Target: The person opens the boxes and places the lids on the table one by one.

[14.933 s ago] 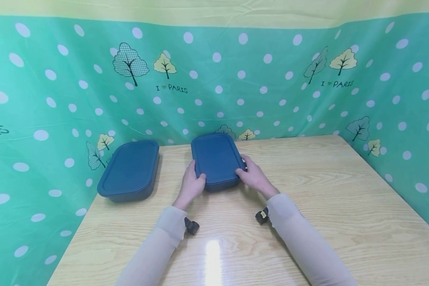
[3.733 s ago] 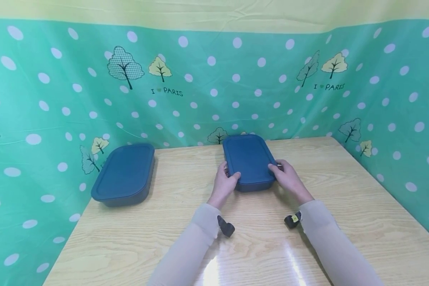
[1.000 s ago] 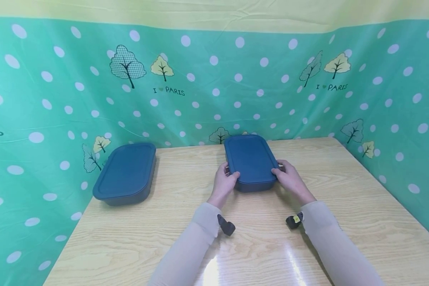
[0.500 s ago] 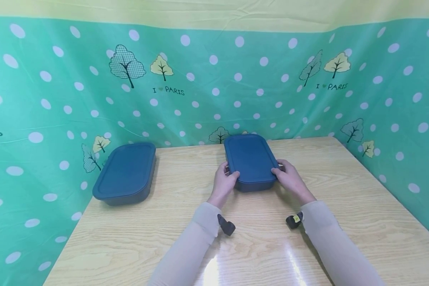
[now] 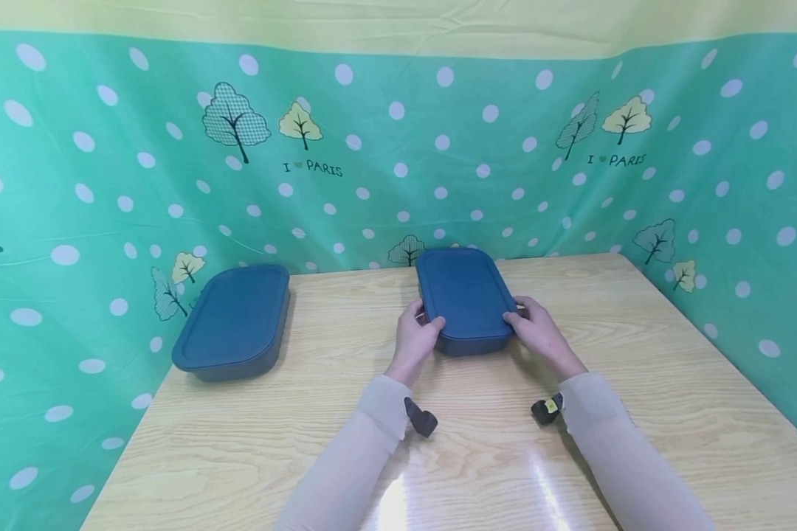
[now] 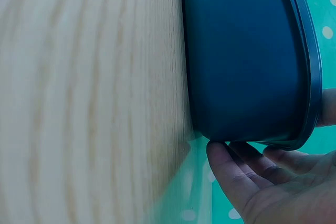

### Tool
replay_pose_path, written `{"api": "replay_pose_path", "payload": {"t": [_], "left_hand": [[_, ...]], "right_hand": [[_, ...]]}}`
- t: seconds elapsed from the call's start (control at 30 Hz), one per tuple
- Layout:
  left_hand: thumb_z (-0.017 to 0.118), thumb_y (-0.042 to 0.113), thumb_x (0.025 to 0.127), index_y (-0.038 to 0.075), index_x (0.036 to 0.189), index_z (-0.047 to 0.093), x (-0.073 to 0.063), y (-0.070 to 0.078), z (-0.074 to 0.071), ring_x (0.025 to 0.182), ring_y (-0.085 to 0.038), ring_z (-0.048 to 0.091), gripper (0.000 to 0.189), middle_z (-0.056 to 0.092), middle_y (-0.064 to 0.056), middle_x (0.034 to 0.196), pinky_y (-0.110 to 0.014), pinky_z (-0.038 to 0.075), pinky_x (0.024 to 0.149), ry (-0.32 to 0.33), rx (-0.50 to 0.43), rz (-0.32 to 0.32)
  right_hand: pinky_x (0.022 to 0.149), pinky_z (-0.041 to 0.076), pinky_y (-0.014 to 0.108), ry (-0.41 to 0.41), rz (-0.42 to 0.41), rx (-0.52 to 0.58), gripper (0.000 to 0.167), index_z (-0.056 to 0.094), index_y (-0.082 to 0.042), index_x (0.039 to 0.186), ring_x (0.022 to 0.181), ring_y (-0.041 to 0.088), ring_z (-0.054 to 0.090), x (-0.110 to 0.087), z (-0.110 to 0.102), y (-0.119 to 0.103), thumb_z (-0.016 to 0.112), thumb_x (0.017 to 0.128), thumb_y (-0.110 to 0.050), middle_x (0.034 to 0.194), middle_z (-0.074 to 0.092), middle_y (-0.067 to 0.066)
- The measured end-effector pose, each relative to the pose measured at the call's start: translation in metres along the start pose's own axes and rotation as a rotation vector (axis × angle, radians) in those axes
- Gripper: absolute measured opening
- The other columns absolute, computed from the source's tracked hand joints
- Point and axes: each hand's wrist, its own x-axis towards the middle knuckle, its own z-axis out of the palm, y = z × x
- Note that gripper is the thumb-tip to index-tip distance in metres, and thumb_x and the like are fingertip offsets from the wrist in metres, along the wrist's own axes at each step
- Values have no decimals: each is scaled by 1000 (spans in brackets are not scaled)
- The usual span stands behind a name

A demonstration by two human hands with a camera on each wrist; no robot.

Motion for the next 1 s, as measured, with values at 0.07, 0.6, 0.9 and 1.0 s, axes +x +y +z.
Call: {"api": "replay_pose_path", "payload": {"t": [0.07,0.6,0.9,1.0], "left_hand": [[62,9,89,3,141,43,0,1,0,123,-27,50,55,51,-13,133,-34,45,99,2,-7,4],[67,10,87,5,136,50,-2,4,0,114,-25,52,52,45,-10,128,-31,50,90,56,-5,-6],[69,12,85,5,135,51,-1,4,0,115,-24,49,54,44,-9,129,-32,48,91,75,10,2],[70,11,84,3,135,50,0,4,1,111,-23,49,56,46,-9,124,-32,47,92,85,17,15]], "right_hand": [[104,36,52,0,-1,3,56,27,3,146,127,41,42,0,0,0,41,100,-25,140,40,29],[103,37,52,-2,-1,2,56,29,3,145,126,41,44,1,0,0,42,100,-26,139,42,29],[103,37,52,-3,-2,4,56,29,3,145,126,41,44,0,0,-1,42,100,-26,138,42,29],[103,37,52,-5,7,4,56,29,3,146,126,40,44,0,0,-2,42,100,-27,138,42,28]]}}
